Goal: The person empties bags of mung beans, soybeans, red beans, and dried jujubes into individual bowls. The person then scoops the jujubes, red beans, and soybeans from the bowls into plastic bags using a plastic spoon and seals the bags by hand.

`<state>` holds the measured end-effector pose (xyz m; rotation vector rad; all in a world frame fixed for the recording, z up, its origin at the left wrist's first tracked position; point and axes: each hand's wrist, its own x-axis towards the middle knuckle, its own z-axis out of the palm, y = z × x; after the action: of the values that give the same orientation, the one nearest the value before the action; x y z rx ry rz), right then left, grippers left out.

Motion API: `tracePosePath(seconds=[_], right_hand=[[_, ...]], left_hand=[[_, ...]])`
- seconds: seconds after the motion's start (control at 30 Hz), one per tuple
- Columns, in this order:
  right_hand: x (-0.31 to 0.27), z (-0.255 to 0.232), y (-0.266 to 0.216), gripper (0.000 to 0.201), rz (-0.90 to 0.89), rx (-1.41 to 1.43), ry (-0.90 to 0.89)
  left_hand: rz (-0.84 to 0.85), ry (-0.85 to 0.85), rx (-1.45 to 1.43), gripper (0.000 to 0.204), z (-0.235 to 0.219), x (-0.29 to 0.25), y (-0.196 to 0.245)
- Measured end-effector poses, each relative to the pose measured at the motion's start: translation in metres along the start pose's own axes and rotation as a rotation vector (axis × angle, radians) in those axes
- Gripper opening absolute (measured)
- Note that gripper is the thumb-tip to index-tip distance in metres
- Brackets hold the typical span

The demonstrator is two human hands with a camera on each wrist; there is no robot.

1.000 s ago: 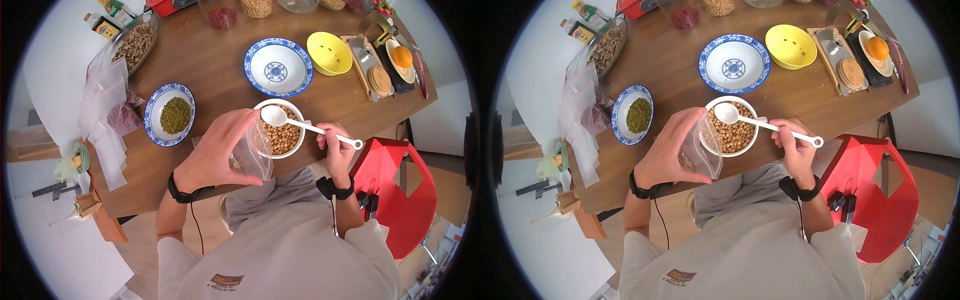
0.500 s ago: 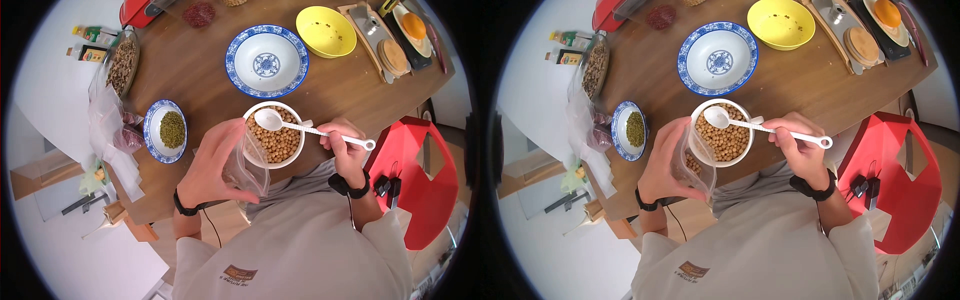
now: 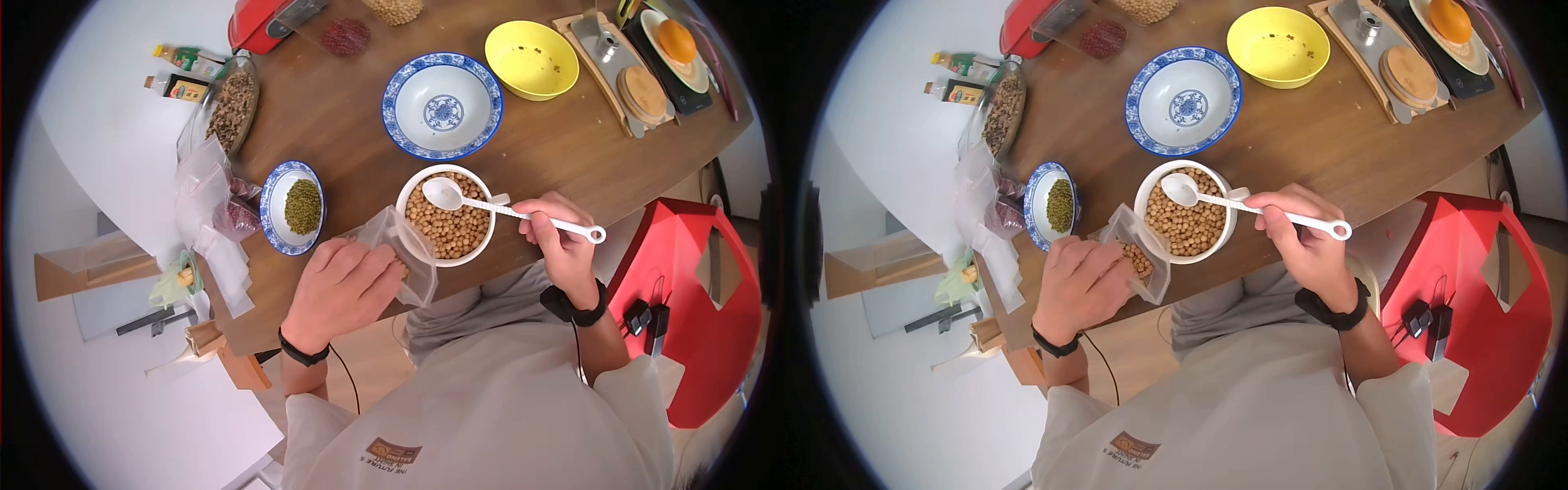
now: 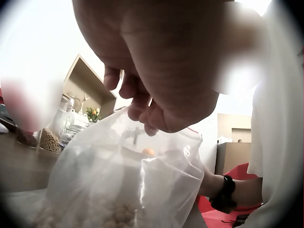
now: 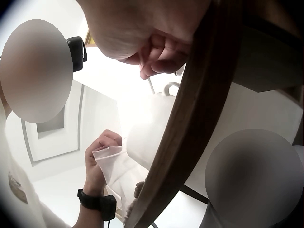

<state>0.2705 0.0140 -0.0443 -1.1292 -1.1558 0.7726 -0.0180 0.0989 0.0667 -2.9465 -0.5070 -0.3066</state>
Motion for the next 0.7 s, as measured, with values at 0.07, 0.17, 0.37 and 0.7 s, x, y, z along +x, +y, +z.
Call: tracePosePath(seconds=[0.07,0.17,0.37,0.7], right_hand=[[-0.002,0.0,0.0,0.017,0.033,-0.008,0.005],[-0.002,0.001,-0.002,0.017,0.049,0.005,0.003],[-0.005,0.0,0.001,0.018,0.047,0.025,-0.019],[-0.005,0.0,0.003,0.019,0.048,0.028,-0.008]], left_hand=[[-0.036,0.013,0.015,0.018,-0.014,-0.008,0.001],[-0.126,0.061,0.017,0.019,-0.036,-0.039,-0.001],[-0.538,0.327,0.009,0.018,-0.059,-0.136,-0.004],[-0.691,0.404,-0.032,0.019,-0.058,-0.143,0.004]])
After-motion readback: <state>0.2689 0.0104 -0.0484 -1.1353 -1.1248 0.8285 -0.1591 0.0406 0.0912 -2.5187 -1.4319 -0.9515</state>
